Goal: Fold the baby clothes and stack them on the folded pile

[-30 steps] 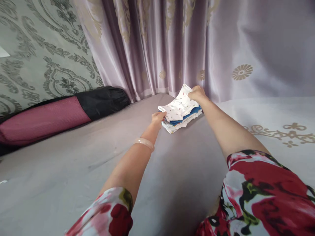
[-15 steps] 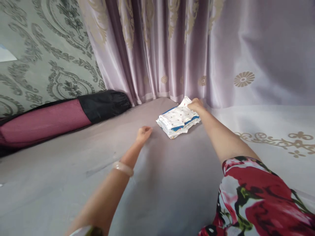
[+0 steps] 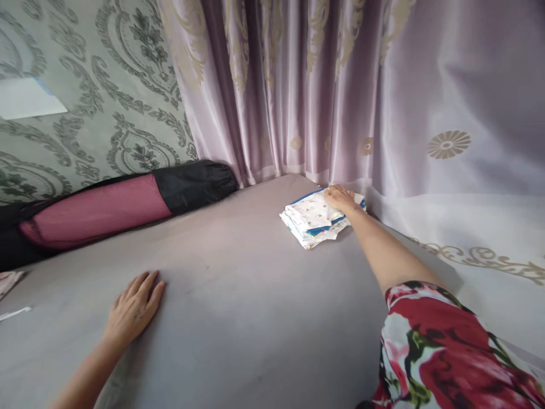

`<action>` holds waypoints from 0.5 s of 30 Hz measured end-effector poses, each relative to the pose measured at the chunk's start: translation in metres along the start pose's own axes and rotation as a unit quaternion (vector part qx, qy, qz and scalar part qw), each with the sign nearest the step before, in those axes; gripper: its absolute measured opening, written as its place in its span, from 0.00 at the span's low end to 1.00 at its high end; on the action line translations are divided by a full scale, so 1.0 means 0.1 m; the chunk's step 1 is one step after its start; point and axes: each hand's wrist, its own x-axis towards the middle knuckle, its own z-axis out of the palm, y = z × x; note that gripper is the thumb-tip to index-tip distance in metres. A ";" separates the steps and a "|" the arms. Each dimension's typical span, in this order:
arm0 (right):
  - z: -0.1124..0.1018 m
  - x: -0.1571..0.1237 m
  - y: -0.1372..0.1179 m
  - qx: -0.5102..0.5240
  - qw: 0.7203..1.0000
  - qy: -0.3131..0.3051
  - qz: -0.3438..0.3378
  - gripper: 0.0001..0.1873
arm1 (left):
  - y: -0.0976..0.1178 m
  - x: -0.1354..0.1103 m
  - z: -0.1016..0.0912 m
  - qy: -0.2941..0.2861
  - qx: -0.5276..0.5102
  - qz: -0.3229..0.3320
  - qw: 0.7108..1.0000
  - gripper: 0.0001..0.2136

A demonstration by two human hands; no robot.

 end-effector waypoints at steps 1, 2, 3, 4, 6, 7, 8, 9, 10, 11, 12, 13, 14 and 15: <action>0.03 0.00 0.00 0.002 1.000 -0.007 0.004 0.29 | -0.04 -0.04 0.01 -0.001 0.007 -0.003 1.000 0.31; 0.06 0.00 0.01 0.005 1.000 -0.016 0.014 0.31 | -0.07 -0.07 0.02 0.001 0.014 -0.002 1.000 0.32; 0.09 0.00 0.02 0.011 0.999 -0.026 0.026 0.32 | -0.08 -0.09 0.03 0.002 0.021 -0.001 1.000 0.32; 0.11 0.00 0.03 0.016 0.999 -0.034 0.038 0.33 | -0.08 -0.11 0.03 0.004 0.027 -0.002 1.000 0.32; 0.16 0.00 0.06 0.025 0.997 -0.043 0.055 0.35 | -0.05 -0.12 0.04 0.004 0.036 -0.006 0.999 0.32; 0.18 0.01 0.07 0.027 0.997 -0.045 0.060 0.35 | -0.03 -0.12 0.03 0.002 0.038 -0.007 0.999 0.32; 0.19 0.01 0.08 0.028 0.997 -0.046 0.061 0.35 | -0.02 -0.12 0.03 0.000 0.041 -0.007 0.999 0.32; 0.20 0.02 0.09 0.028 0.997 -0.045 0.060 0.35 | -0.01 -0.12 0.02 -0.001 0.044 -0.007 0.999 0.32; 0.20 0.02 0.10 0.028 0.997 -0.044 0.057 0.35 | 0.00 -0.12 0.01 0.000 0.047 -0.007 0.999 0.32; 0.19 0.03 0.10 0.029 0.997 -0.044 0.054 0.34 | 0.01 -0.12 0.01 0.002 0.051 -0.008 0.999 0.31; 0.18 0.03 0.10 0.029 0.997 -0.044 0.049 0.34 | 0.02 -0.12 0.00 0.004 0.055 -0.011 0.998 0.31; 0.17 0.02 0.10 0.028 0.998 -0.044 0.046 0.33 | 0.03 -0.12 0.00 0.005 0.058 -0.014 0.998 0.31; 0.15 0.02 0.09 0.026 0.998 -0.042 0.044 0.32 | 0.04 -0.12 0.00 0.005 0.060 -0.017 0.998 0.31; 0.13 0.00 0.07 0.024 0.998 -0.040 0.043 0.31 | 0.05 -0.12 0.00 0.006 0.062 -0.019 0.998 0.30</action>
